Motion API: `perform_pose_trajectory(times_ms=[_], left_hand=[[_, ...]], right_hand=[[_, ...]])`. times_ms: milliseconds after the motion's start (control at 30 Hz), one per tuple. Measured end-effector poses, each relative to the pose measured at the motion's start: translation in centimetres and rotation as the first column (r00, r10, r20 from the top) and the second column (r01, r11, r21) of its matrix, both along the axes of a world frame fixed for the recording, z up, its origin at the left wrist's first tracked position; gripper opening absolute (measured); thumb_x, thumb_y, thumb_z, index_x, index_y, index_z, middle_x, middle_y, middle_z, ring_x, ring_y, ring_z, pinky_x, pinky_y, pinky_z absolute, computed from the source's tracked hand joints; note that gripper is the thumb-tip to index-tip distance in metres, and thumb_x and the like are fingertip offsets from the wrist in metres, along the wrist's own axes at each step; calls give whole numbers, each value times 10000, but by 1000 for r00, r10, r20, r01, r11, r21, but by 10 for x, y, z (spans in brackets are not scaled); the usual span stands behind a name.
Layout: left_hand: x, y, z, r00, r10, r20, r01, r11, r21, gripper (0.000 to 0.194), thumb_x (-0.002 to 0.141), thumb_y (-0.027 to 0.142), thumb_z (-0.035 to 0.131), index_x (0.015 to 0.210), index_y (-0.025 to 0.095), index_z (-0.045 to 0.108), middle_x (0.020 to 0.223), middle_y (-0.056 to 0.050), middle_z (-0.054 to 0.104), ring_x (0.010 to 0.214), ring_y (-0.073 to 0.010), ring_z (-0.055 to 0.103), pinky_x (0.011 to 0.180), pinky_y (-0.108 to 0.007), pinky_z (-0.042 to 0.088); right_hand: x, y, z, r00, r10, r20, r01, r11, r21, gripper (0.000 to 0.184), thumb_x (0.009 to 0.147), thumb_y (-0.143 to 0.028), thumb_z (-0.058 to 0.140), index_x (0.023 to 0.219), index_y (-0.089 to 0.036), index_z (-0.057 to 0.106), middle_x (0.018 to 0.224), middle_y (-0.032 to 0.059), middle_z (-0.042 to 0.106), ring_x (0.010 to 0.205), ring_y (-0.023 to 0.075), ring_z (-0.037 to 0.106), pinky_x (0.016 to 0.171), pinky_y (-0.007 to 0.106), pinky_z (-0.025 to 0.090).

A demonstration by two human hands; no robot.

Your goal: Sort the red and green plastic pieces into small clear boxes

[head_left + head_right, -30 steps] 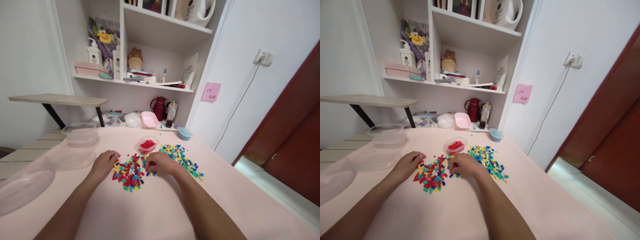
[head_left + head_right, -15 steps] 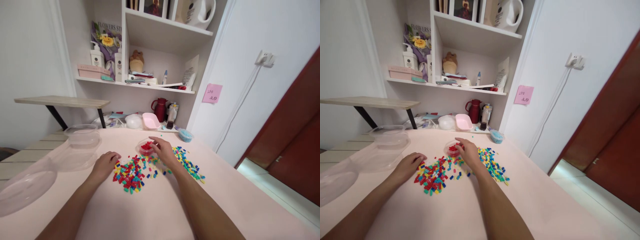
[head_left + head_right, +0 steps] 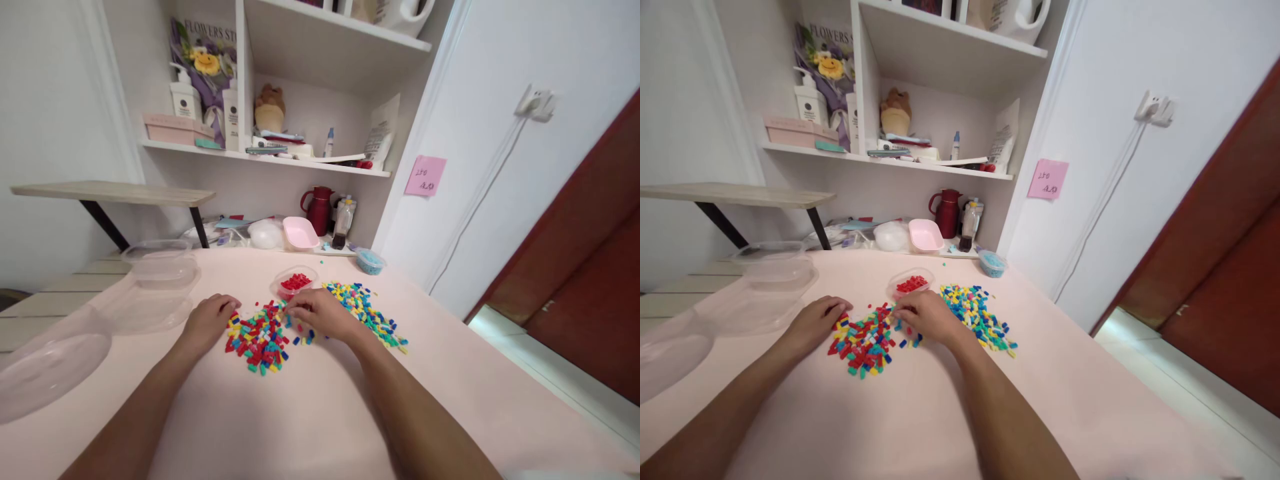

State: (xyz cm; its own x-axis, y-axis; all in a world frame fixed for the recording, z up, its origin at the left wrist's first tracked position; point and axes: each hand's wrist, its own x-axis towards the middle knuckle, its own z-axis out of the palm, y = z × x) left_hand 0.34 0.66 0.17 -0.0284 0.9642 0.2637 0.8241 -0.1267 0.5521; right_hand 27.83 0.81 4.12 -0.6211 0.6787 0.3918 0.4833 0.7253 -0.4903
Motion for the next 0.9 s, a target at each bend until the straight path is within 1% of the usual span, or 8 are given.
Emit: perform_pose_trajectory(times_ms=[167,333,533,600,667,733,800,900], left_hand=[[0,0,-1,1000,3,4,-3,1000,-4,360,832,378,385,874,241,715,1003,-32,705,942,-221,625,797,-312,462],[3,-1,1,1000,4,6,-4,1000,6,367,825,376,378,878,231,711,961,-41,702,911,-220,630,785,-317,468],[3,-3,1,1000,-19,-15,20,1000,22,347,839,356,384,871,232,707,985,-35,706,955,-209,624,845,-310,460],[4,-4,2,1000,-23,-17,23,999,25,330,838,335,391,869,234,704,975,-33,707,950,-206,623,849,-311,460],[4,-5,2,1000,-27,-15,27,999,30,325,840,324,388,864,233,699,965,-35,705,950,-205,622,854,-313,459],[4,-5,2,1000,-29,-11,29,999,36,328,843,320,382,858,227,696,965,-40,703,951,-204,622,859,-314,457],[4,-5,2,1000,-28,-7,29,999,37,331,843,318,380,856,222,697,972,-46,702,950,-205,622,859,-316,456],[4,-5,1,1000,-19,-4,19,999,32,335,844,317,380,860,223,701,977,-48,701,928,-207,627,828,-321,464]], right_hand=[[2,-2,1,999,36,-35,-35,999,16,125,861,-257,630,927,-200,720,896,31,692,801,147,612,756,246,456],[-15,-19,0,983,151,-103,-138,982,128,416,817,-401,694,1196,-240,635,1235,86,554,1160,215,507,1012,366,383],[-32,-28,-13,974,225,-10,-220,959,179,311,857,-407,641,1120,-243,666,1202,70,598,1124,219,519,1043,409,321],[-33,-27,-15,970,239,49,-244,953,178,444,827,-470,659,1213,-255,619,1295,88,553,1192,246,481,1057,431,295],[-35,-27,-17,953,267,143,-290,940,181,666,760,-545,698,1346,-288,514,1434,98,437,1304,288,383,1089,466,238],[-38,-27,-19,929,286,236,-331,926,180,793,724,-585,710,1416,-326,423,1515,84,336,1372,321,285,1109,496,179],[-41,-27,-22,923,271,273,-326,928,182,749,754,-575,687,1411,-331,425,1518,77,339,1376,322,280,1113,508,162],[-41,-22,-26,957,197,211,-238,952,192,511,803,-479,678,1259,-274,573,1413,94,477,1296,291,394,1079,482,243]])
